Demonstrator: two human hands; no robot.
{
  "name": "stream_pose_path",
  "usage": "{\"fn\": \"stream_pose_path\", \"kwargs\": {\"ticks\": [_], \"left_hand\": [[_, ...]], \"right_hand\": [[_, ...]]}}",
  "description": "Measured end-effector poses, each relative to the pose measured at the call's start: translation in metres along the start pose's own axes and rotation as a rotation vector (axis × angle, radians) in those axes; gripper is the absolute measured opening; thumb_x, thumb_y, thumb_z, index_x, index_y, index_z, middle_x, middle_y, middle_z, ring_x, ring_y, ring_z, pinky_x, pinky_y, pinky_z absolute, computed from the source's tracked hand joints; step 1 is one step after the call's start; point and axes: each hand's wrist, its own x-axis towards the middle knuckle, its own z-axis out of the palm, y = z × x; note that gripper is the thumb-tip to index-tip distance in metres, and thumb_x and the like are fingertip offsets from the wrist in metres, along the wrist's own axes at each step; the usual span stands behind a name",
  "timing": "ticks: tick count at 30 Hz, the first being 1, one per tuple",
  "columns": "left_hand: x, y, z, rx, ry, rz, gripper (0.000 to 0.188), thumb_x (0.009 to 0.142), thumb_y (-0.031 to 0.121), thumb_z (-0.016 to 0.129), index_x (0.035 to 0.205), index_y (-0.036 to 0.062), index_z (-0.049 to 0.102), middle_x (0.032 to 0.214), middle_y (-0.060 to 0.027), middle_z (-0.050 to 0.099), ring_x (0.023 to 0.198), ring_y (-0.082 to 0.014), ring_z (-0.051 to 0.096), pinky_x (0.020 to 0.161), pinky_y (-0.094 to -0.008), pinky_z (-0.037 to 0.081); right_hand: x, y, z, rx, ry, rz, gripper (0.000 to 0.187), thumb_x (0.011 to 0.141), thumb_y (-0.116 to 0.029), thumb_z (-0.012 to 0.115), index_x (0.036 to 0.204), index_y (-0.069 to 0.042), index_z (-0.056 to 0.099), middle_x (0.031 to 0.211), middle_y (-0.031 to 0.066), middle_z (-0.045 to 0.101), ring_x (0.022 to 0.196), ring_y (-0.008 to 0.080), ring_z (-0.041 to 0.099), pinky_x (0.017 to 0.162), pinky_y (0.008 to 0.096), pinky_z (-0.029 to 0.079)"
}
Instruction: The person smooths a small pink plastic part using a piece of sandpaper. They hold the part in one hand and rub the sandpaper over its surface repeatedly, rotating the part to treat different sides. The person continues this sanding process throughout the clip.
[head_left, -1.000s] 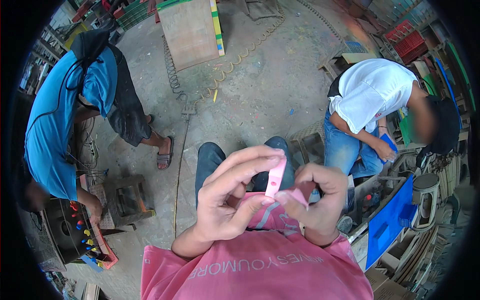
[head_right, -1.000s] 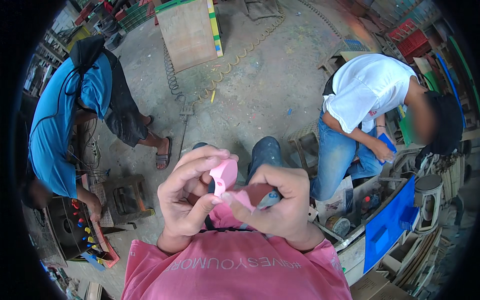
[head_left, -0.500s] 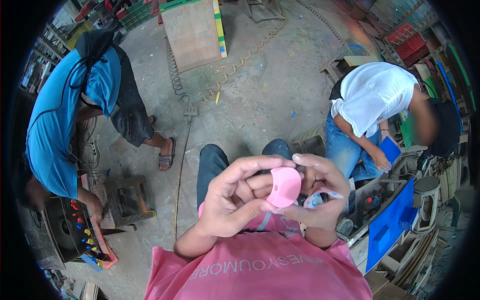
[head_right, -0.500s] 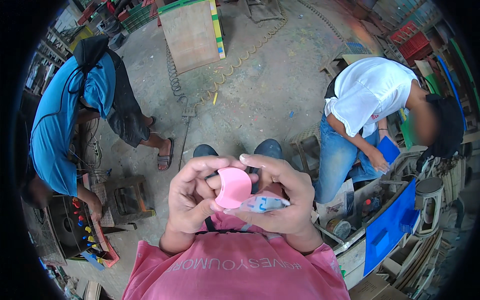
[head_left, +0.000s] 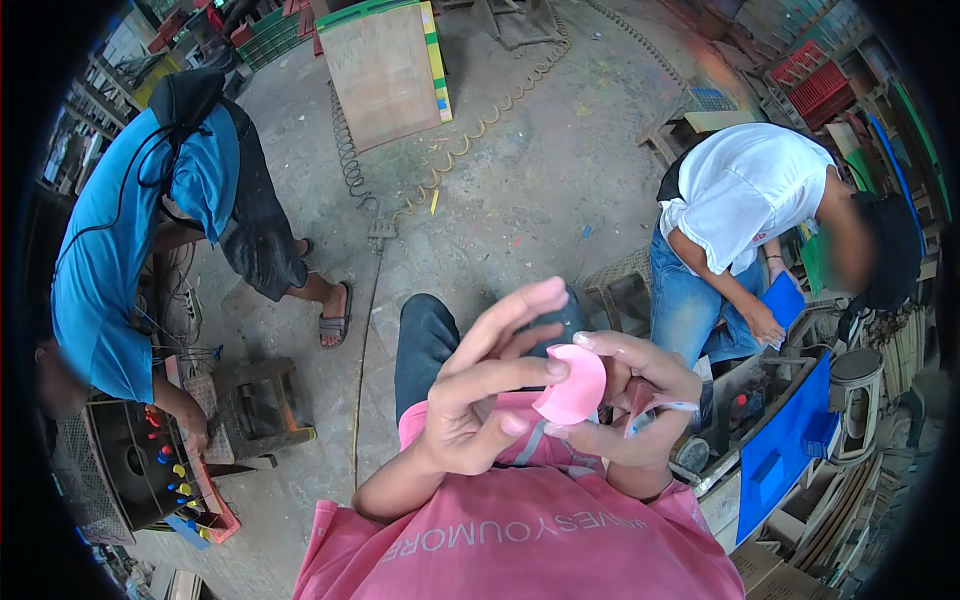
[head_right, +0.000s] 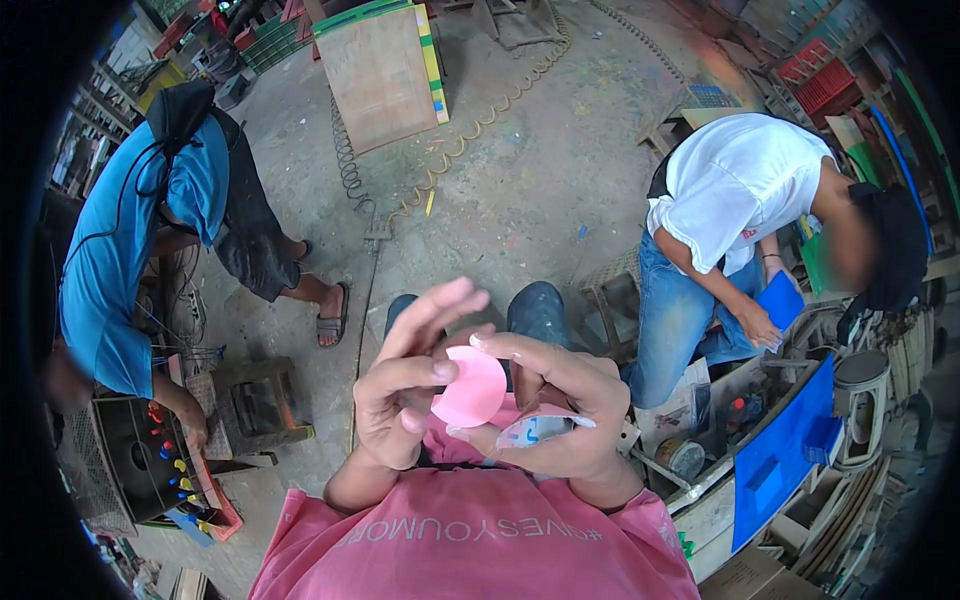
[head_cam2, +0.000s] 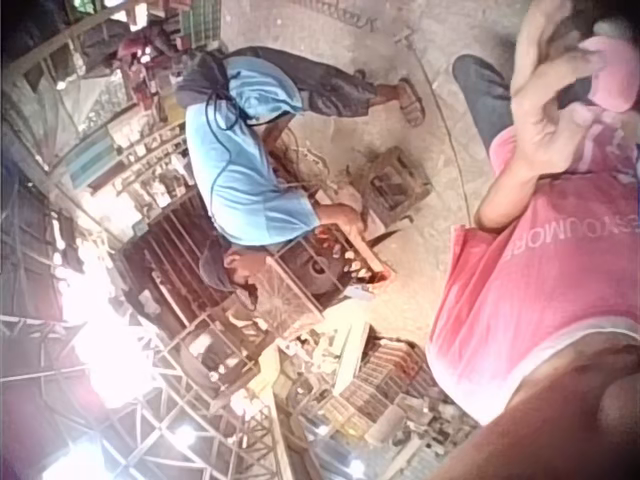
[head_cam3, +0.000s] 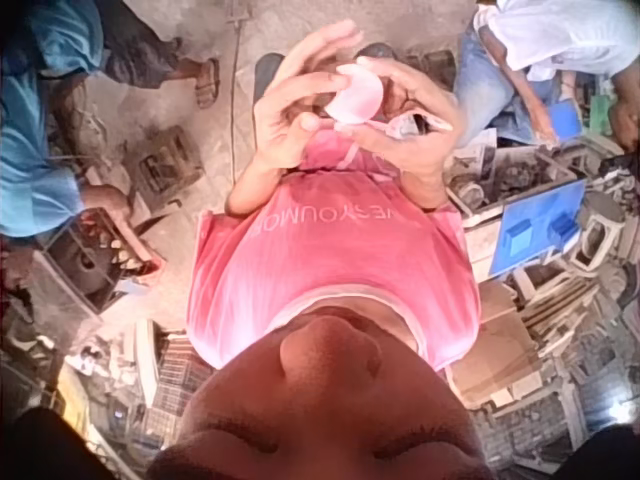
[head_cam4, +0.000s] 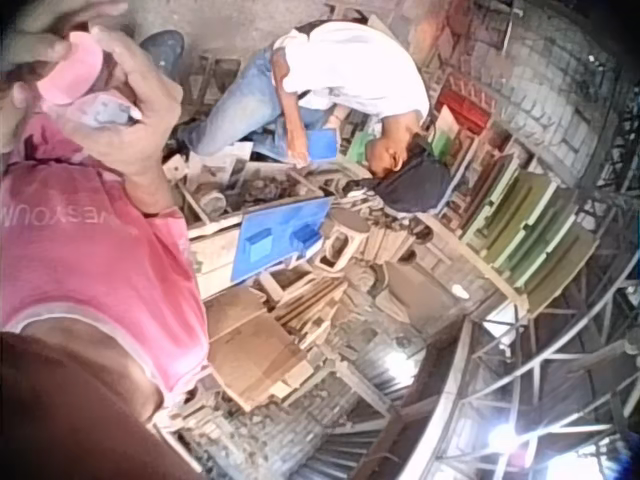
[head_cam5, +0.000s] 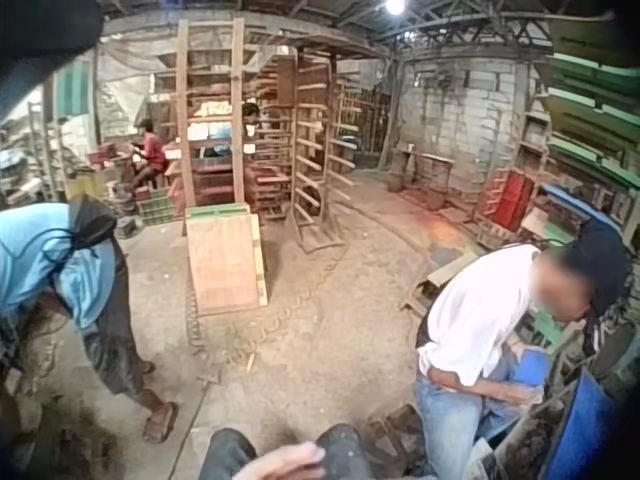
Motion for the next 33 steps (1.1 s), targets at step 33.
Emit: {"fn": "stream_pose_path", "kwargs": {"ticks": [33], "left_hand": [[-0.003,0.011,-0.01,0.325,0.049,0.201,0.054,0.084,0.055,0.052,0.088,0.0054,0.073,0.138,-0.0342,0.022,0.129,-0.0401,0.026,0.101,-0.0493,0.03]], "right_hand": [[-0.002,-0.003,0.004,0.091,-0.072,-0.007,0.055,0.055,-0.011,0.086,0.104,0.002,0.065,0.054,-0.0037,0.051,0.046,-0.0003,0.042,0.043,0.0153,0.027]]}}
